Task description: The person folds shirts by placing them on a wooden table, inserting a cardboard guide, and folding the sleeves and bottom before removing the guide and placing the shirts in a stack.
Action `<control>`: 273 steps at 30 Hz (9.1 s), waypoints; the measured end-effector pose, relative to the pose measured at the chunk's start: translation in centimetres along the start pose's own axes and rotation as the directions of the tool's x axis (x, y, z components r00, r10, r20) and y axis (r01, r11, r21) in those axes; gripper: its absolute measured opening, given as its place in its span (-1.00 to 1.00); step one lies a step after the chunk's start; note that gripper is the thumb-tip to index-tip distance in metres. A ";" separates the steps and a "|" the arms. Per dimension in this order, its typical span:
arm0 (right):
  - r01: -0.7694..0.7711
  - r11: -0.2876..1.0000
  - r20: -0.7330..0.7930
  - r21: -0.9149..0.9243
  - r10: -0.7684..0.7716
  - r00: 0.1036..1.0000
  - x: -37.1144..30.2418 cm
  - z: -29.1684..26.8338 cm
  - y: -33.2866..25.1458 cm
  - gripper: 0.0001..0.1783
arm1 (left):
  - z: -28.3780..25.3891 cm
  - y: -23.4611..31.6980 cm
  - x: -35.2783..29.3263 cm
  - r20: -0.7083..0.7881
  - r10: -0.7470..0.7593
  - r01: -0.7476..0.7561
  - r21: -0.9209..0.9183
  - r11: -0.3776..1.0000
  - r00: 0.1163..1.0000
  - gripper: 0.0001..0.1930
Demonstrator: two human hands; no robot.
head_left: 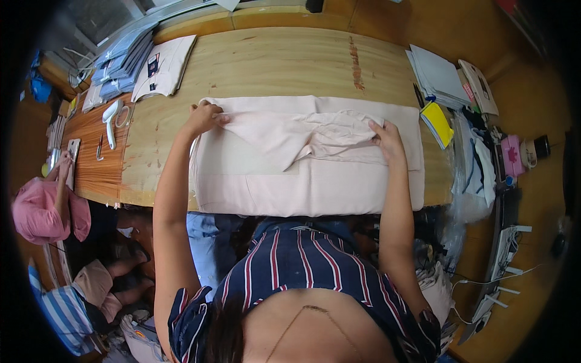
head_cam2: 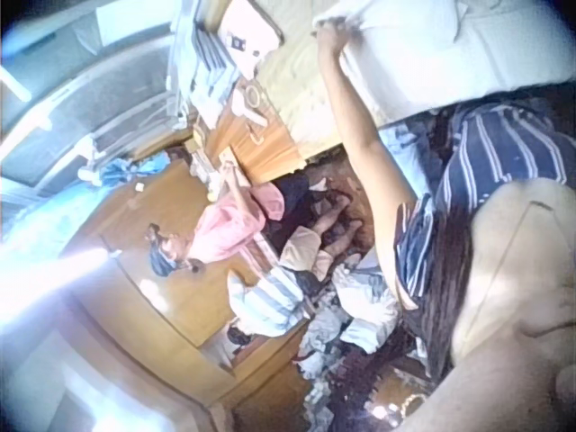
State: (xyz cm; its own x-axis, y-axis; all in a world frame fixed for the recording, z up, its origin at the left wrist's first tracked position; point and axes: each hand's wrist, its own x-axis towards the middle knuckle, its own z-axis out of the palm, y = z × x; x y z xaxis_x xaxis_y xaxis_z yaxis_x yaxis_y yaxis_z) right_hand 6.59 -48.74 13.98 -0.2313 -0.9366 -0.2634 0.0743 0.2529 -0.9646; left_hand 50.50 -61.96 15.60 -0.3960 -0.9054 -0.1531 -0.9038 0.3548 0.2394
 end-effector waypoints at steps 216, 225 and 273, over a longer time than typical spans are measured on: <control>0.656 0.127 0.569 -0.744 -0.393 0.722 5.1 1.7 -0.8 -0.59 | 14.0 30.4 -8.2 -0.208 0.426 -0.358 0.294 0.886 0.881 -0.46; 0.726 0.508 0.611 -0.464 -0.410 0.678 3.6 -3.7 0.8 -0.56 | 4.8 29.7 -6.6 -0.320 0.038 -0.223 -0.565 0.794 0.947 -0.84; 0.264 0.693 -0.118 -0.671 -0.451 0.885 -11.7 2.6 5.0 -0.88 | 11.2 23.4 -4.9 -0.401 0.247 -0.297 -0.067 0.952 0.882 -0.49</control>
State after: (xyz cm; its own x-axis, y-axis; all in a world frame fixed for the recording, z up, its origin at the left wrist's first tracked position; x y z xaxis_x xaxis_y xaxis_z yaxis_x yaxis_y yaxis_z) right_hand 12.21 -37.14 12.31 -0.3530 -0.9138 0.2010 -0.6600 0.0909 -0.7457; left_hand 29.52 -46.62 11.22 -0.5075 -0.8045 0.3084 -0.7322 0.5914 0.3379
